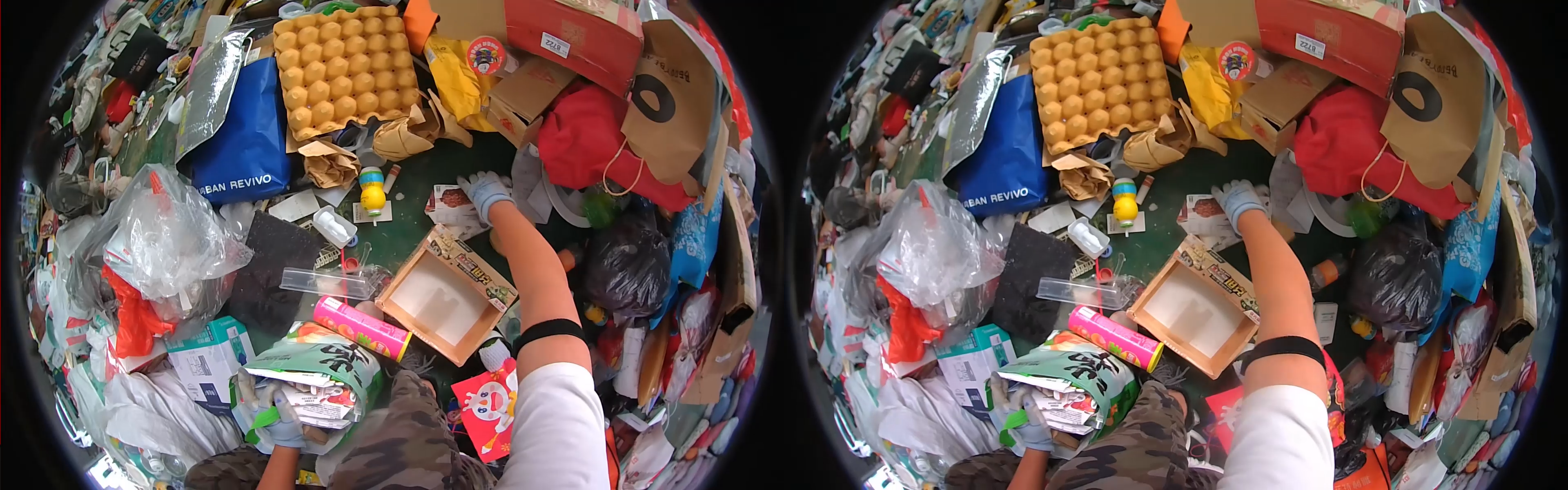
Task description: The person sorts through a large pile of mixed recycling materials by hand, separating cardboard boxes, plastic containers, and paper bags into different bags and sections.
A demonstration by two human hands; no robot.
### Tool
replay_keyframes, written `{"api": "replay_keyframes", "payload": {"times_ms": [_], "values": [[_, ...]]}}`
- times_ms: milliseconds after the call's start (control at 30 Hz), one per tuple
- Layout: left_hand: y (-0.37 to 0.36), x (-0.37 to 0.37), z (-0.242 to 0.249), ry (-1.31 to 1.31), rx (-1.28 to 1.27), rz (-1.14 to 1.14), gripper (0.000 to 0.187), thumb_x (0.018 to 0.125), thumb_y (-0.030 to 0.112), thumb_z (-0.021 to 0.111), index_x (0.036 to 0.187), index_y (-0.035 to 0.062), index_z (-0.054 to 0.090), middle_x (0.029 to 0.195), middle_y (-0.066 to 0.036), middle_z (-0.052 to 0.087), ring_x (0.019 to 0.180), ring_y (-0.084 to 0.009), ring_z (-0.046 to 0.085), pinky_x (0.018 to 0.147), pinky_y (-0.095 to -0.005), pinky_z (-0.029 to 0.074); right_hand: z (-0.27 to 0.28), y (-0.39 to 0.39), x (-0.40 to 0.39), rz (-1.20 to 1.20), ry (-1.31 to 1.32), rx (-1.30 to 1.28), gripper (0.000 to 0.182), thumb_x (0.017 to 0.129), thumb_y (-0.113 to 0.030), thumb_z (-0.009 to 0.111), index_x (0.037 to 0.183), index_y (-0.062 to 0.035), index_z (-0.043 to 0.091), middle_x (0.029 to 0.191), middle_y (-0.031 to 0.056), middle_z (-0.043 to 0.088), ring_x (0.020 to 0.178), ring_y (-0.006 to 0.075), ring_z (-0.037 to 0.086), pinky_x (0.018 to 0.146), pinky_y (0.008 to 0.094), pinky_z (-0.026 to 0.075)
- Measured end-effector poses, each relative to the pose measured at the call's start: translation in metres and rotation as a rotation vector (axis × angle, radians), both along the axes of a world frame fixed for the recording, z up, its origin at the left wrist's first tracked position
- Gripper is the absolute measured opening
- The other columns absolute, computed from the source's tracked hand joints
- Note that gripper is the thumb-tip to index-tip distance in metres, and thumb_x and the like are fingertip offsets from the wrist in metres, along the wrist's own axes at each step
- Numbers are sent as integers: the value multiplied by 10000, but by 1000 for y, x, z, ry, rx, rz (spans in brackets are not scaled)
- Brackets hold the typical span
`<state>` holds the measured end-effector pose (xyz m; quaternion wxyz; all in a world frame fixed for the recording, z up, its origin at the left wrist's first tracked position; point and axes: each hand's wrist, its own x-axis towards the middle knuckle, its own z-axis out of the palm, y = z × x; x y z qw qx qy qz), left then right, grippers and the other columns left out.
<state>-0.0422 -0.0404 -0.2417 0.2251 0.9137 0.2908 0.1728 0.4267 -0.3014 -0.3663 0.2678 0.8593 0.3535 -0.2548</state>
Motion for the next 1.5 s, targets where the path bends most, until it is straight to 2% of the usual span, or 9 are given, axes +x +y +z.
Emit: {"api": "replay_keyframes", "payload": {"times_ms": [200, 467, 667, 733, 833, 1000, 1100, 1267, 1500], "values": [[-5, -2, -1, -85, -144, 17, 366, 908, 333, 410, 840, -5, 533, 1383, -250, 263, 1251, -387, 309, 1023, -461, 253, 17, -49, -15, -601, 269, 245, 787, 557, -324, 787, 1241, -157, 436, 1202, 148, 529, 1125, 286, 502, 948, 379, 384], [-2, 0, -1, -126, -126, -24, 275, 903, 241, 412, 825, 8, 534, 1365, -258, 299, 1204, -390, 376, 1005, -455, 285, 16, -52, -66, -544, 76, 232, 965, 481, -297, 818, 1314, -144, 357, 1371, 128, 321, 1196, 313, 402, 996, 386, 359], [-2, -1, 1, -113, -150, -11, 281, 905, 227, 426, 811, -7, 551, 1372, -253, 295, 1222, -378, 363, 1006, -439, 287, 27, -41, -47, -460, 195, 1, 789, 515, -326, 813, 1214, -138, 501, 1159, 143, 546, 1086, 308, 507, 930, 375, 412], [-3, -3, -3, -137, -186, 22, 313, 909, 259, 424, 818, -8, 561, 1373, -256, 293, 1227, -380, 357, 1006, -441, 285, 49, -44, -40, -703, 171, 474, 473, 564, -313, 806, 961, -101, 664, 975, 139, 645, 943, 259, 603, 819, 367, 472], [-2, -4, 2, -78, -106, -9, 353, 912, 300, 418, 816, -9, 561, 1361, -263, 308, 1216, -386, 371, 992, -448, 303, 41, -77, -22, -1316, 503, 1303, 506, 573, -198, 833, 1004, -24, 634, 857, 51, 657, 759, 156, 614, 724, 259, 477], [0, -2, -1, -84, -83, -11, 379, 916, 326, 397, 820, 0, 564, 1344, -271, 327, 1183, -398, 409, 984, -454, 320, 5, -124, -69, -1216, 345, 634, 759, 537, -388, 825, 1143, -17, 559, 1098, 137, 595, 993, 233, 566, 875, 299, 421], [2, -4, -1, -119, -51, -53, 368, 916, 309, 404, 819, -10, 561, 1344, -261, 334, 1181, -398, 410, 973, -453, 336, 2, -118, -128, -1676, 612, 978, 489, 624, -247, 801, 1027, -41, 615, 918, 58, 646, 776, 172, 604, 707, 302, 487], [2, -6, -1, -104, -110, -57, 267, 907, 238, 421, 853, 1, 534, 1375, -238, 281, 1202, -384, 371, 976, -478, 316, 3, -103, -178, -1155, 531, 784, 451, 620, -155, 787, 1013, -21, 610, 915, 78, 657, 789, 164, 611, 758, 287, 479], [-1, -3, 1, -107, -106, -5, 307, 910, 248, 434, 818, -18, 556, 1357, -244, 322, 1197, -361, 400, 981, -422, 329, 25, -86, -194, -1602, 348, 1552, 339, 732, -11, 684, 1050, -36, 569, 881, 13, 638, 750, 85, 576, 656, 248, 485]]}}
